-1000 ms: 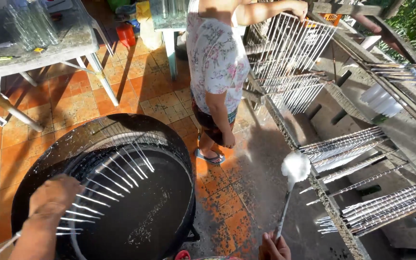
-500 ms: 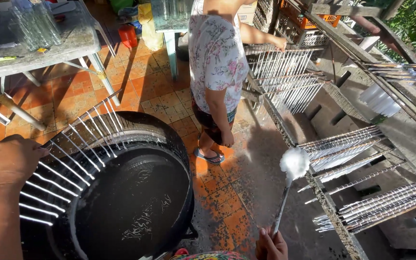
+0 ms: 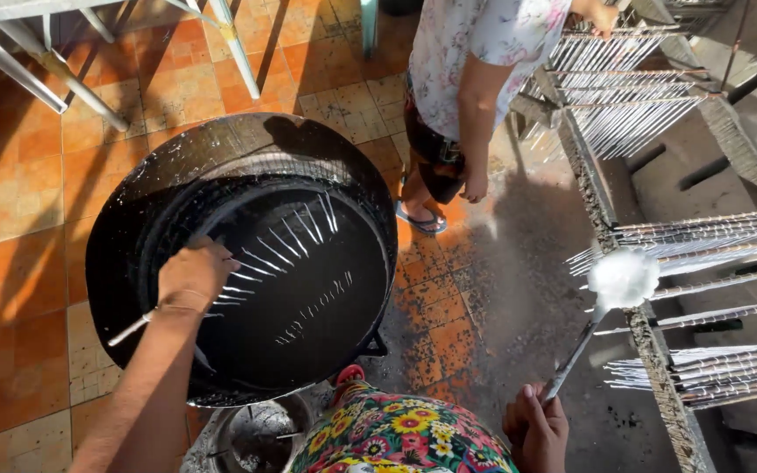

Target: Dipping racks of candle wicks into a large pot of melted wax and hanging them on a frame to dry.

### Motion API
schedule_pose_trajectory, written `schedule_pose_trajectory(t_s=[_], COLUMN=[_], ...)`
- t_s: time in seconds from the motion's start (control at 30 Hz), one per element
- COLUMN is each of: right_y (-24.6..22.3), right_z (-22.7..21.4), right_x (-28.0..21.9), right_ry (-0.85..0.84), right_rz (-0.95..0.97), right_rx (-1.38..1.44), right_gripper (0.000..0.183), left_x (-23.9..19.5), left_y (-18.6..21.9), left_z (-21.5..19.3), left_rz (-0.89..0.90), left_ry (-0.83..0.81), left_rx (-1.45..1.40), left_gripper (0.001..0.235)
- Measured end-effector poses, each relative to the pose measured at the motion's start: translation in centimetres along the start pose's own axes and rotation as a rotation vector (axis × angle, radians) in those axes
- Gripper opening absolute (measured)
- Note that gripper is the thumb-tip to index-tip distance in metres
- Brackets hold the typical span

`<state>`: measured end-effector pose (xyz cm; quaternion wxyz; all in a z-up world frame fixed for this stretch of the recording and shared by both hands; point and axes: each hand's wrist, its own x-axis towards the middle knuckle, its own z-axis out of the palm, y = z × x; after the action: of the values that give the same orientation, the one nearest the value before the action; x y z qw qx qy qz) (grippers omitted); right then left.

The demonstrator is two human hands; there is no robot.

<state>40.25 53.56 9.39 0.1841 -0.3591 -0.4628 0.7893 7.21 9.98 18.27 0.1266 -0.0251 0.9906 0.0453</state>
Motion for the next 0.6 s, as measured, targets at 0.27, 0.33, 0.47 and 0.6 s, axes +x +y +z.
schedule_pose_trajectory(t_s=[0.27,0.33,0.47,0.6], right_y=[1.6,1.5,1.2,2.0], right_z=[-0.5,0.1,1.3,-0.2], right_x=[-1.2,-2.0,-4.3,-5.7], right_ry=[0.090,0.114,0.184,0.104], right_rz=[-0.119,-0.158,-0.209,-0.215], right_rx=[-0.024,-0.024,-0.096,-0.107], right_gripper=[0.017,0.017,0.019,0.025], left_x=[3.1,5.4,9.2,11.6], left_y=[-0.7,-0.7,-2.0,-1.8], left_z=[14.9,18.3,26.6,29.7], left_rz=[0.121,0.083,0.074,0.051], left_ry=[-0.339,-0.415,-0.326,-0.287], left_rx=[-0.032,-0.029,-0.151,-0.123], left_gripper=[0.030,0.031,0.026,0.023])
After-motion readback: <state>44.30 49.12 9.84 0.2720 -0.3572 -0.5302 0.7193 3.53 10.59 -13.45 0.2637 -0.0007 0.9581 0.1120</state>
